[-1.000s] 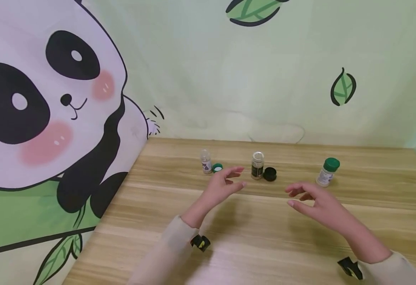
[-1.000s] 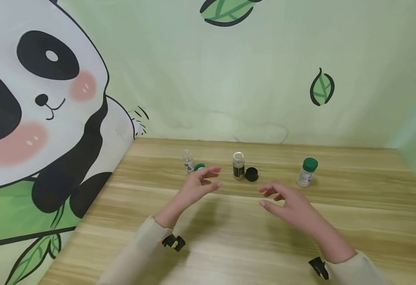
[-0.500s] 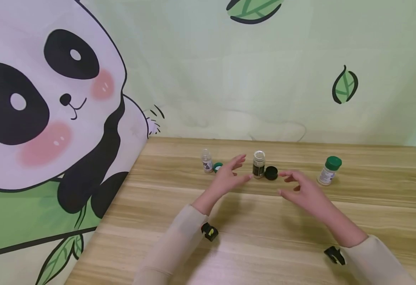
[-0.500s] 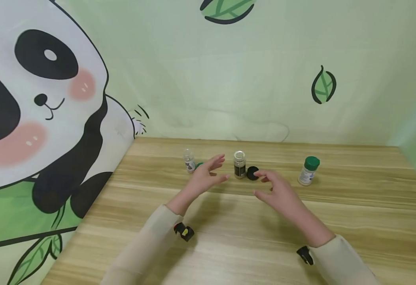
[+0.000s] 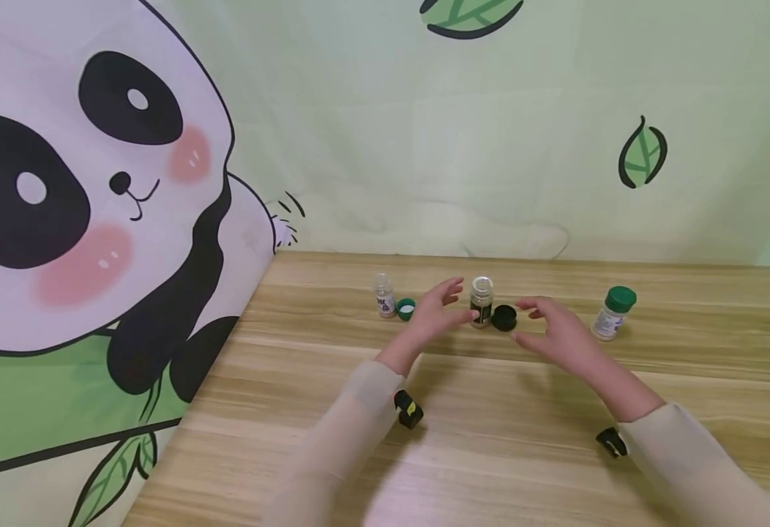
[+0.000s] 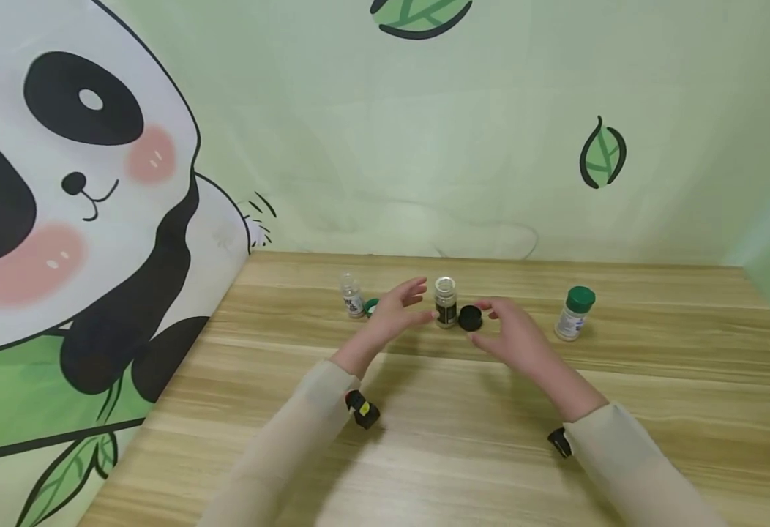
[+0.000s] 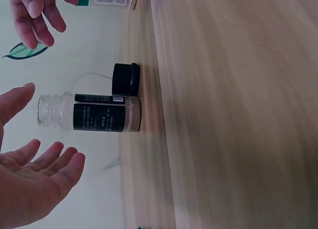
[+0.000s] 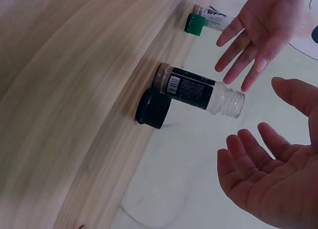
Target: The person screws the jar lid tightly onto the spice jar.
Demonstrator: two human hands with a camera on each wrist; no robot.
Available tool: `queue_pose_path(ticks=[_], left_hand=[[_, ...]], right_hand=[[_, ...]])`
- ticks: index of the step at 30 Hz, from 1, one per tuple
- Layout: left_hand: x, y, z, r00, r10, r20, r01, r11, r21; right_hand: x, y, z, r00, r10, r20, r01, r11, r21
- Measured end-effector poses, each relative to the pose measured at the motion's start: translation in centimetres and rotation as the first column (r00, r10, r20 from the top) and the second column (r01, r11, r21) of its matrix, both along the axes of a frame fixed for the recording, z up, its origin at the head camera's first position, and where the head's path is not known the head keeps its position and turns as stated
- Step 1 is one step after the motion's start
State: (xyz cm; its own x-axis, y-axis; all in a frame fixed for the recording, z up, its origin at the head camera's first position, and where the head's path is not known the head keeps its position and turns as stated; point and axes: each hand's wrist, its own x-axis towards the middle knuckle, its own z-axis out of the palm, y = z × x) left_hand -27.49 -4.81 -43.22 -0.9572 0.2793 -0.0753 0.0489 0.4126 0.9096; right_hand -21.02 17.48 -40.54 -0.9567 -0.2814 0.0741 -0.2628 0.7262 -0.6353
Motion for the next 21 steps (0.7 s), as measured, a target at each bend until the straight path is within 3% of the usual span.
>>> queue_pose_path(ticks=[7,21], left_hand=[[-1.2,1.3,-0.5,0.999,-0.028,0.045,0.027,1.0,0.011],[-2.6,2.5,-1.6,0.999,-0.026,0.03,0.026,1.0,-0.013]], right_hand=[[-1.2,0.0,-0.2,0.999,0.02,0.031,-0.022,0.998,0.052],[-4.1,0.9,-1.9,0.993,0.018,0.121,-0.025,0.998,0.051]])
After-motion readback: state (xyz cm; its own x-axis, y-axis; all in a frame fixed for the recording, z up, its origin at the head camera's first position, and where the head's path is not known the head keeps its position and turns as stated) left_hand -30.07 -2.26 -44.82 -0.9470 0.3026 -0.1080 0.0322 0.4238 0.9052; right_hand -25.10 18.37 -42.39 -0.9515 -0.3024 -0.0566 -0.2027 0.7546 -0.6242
